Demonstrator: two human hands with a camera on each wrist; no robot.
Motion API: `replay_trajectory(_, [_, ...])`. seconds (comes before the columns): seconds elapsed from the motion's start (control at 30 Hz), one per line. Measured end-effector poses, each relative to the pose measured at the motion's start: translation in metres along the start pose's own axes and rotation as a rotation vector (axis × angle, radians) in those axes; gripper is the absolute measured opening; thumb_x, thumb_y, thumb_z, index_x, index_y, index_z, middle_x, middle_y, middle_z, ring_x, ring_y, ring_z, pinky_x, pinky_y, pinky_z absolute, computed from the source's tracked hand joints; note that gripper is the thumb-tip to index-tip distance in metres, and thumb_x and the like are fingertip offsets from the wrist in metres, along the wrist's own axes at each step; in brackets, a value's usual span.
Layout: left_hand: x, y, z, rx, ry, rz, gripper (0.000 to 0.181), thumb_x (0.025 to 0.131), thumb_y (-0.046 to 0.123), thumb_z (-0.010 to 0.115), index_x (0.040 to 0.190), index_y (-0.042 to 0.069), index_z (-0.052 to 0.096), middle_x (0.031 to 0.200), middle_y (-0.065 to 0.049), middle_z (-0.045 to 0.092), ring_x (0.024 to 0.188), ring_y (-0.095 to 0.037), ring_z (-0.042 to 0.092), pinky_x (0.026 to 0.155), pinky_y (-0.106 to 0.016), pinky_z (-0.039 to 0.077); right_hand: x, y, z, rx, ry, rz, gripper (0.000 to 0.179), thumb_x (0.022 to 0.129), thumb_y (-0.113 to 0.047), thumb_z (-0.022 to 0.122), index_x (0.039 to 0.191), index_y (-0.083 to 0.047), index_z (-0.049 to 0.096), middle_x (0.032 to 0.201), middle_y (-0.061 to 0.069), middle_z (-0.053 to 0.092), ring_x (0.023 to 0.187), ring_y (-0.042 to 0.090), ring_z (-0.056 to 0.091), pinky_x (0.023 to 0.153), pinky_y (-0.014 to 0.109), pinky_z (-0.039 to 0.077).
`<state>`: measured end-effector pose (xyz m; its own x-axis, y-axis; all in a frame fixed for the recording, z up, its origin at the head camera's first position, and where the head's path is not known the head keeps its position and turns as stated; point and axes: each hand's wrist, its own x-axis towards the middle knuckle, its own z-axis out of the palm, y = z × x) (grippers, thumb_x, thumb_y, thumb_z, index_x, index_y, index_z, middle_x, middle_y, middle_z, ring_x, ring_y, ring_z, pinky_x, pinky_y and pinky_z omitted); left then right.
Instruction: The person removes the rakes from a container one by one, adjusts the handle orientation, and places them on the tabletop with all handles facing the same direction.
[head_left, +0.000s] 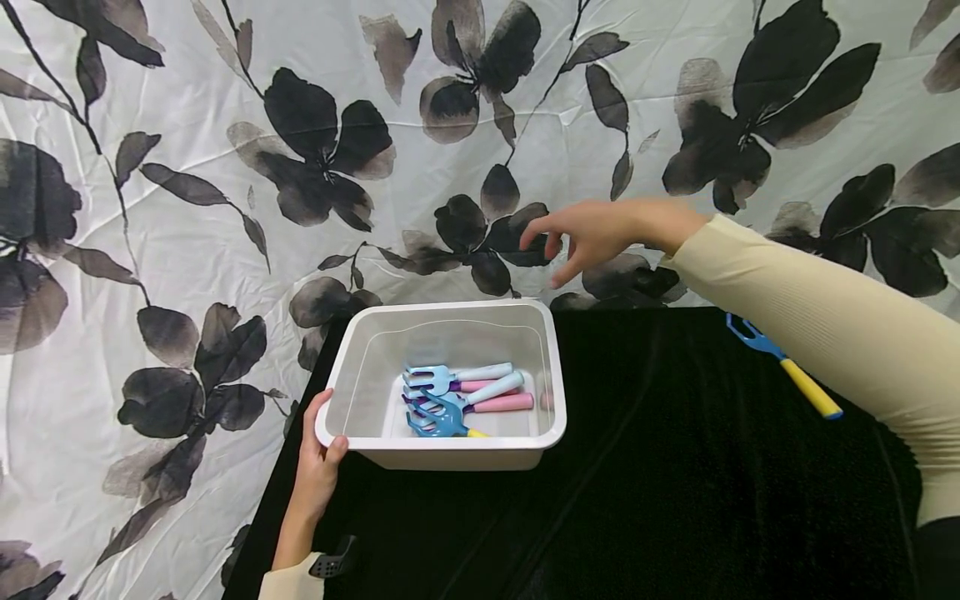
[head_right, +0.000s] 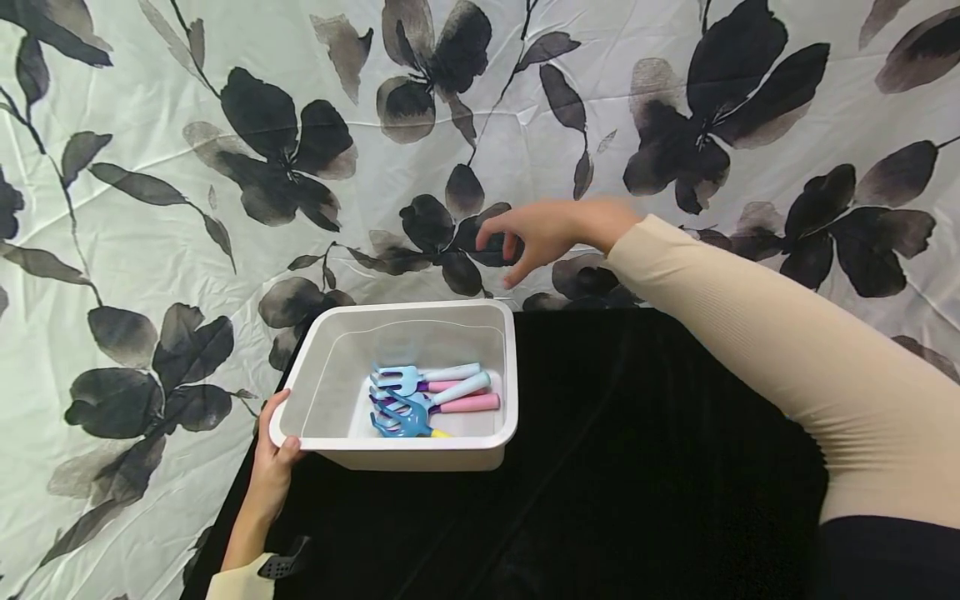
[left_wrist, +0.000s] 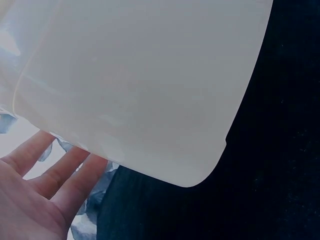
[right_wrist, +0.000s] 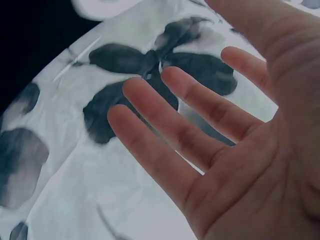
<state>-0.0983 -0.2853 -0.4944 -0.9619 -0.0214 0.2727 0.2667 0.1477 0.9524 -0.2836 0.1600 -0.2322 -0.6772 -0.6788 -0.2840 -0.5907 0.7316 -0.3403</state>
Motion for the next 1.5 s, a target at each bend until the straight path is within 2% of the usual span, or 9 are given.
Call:
replay_trajectory(0.1, [-0.001, -0.002, -0.001, -0.007, -0.002, 0.008, 0.070, 0.096, 0.007, 0.056, 0.159, 0.014, 0.028, 0.147, -0.005, 0.038, 0.120, -0.034, 0.043, 0.092, -0.023, 0.045, 0.012, -0.012, 0.005, -0.016, -0.020, -0.022, 0.067, 0.090, -0.037, 0.079, 0.148, -0.022, 0.048, 0.129, 0.010, 0.066, 0.101, 0.024, 0.068, 0.090, 0.049, 0.052])
replay_trajectory(0.37, [-0.002, -0.004, -0.004, -0.008, -0.007, 0.028, 0.070, 0.096, 0.005, 0.057, 0.159, 0.014, 0.029, 0.147, -0.007, 0.039, 0.120, -0.034, 0.043, 0.092, -0.023, 0.045, 0.043, -0.038, 0.021, 0.027, -0.072, -0.061, 0.065, 0.089, -0.038, 0.080, 0.146, -0.029, 0.049, 0.127, 0.003, 0.066, 0.108, 0.026, 0.064, 0.090, 0.046, 0.051])
replay_trajectory(0.53, [-0.001, -0.005, -0.007, -0.007, -0.012, 0.040, 0.069, 0.096, 0.005, 0.057, 0.159, 0.014, 0.029, 0.148, -0.005, 0.039, 0.120, -0.035, 0.043, 0.092, -0.023, 0.045, 0.061, -0.048, 0.034, 0.046, -0.129, -0.073, 0.065, 0.090, -0.037, 0.080, 0.145, -0.029, 0.048, 0.130, 0.007, 0.065, 0.118, 0.022, 0.059, 0.092, 0.043, 0.051])
replay_trajectory(0.8, [0.002, -0.003, -0.008, 0.000, -0.016, 0.031, 0.070, 0.096, 0.003, 0.056, 0.159, 0.014, 0.029, 0.149, -0.004, 0.038, 0.121, -0.036, 0.043, 0.092, -0.022, 0.046, 0.086, -0.055, 0.053, 0.173, -0.223, -0.068, 0.065, 0.090, -0.033, 0.080, 0.146, -0.028, 0.047, 0.134, 0.011, 0.061, 0.112, 0.024, 0.063, 0.085, 0.043, 0.056])
replay_trajectory(1.07, [0.001, -0.003, -0.010, 0.012, -0.018, 0.024, 0.070, 0.096, 0.004, 0.056, 0.159, 0.015, 0.029, 0.148, -0.004, 0.039, 0.120, -0.037, 0.044, 0.093, -0.023, 0.046, 0.110, -0.063, 0.089, 0.236, -0.352, -0.078, 0.066, 0.091, -0.030, 0.080, 0.146, -0.024, 0.044, 0.125, 0.010, 0.065, 0.106, 0.024, 0.066, 0.086, 0.046, 0.057])
replay_trajectory(1.3, [0.003, -0.006, -0.010, -0.002, -0.019, 0.042, 0.069, 0.096, 0.012, 0.060, 0.159, 0.013, 0.030, 0.144, -0.004, 0.041, 0.118, -0.036, 0.045, 0.092, -0.024, 0.046, 0.130, -0.068, 0.123, 0.256, -0.440, -0.067, 0.062, 0.089, -0.032, 0.082, 0.139, -0.021, 0.047, 0.115, 0.007, 0.067, 0.104, 0.024, 0.066, 0.085, 0.048, 0.057])
replay_trajectory(1.5, [0.004, -0.007, -0.009, -0.009, -0.019, 0.054, 0.069, 0.097, 0.015, 0.062, 0.158, 0.012, 0.030, 0.144, -0.004, 0.041, 0.117, -0.036, 0.045, 0.091, -0.024, 0.046, 0.140, -0.070, 0.148, 0.318, -0.563, -0.012, 0.063, 0.089, -0.027, 0.082, 0.141, -0.015, 0.047, 0.118, 0.010, 0.065, 0.108, 0.034, 0.065, 0.090, 0.053, 0.055])
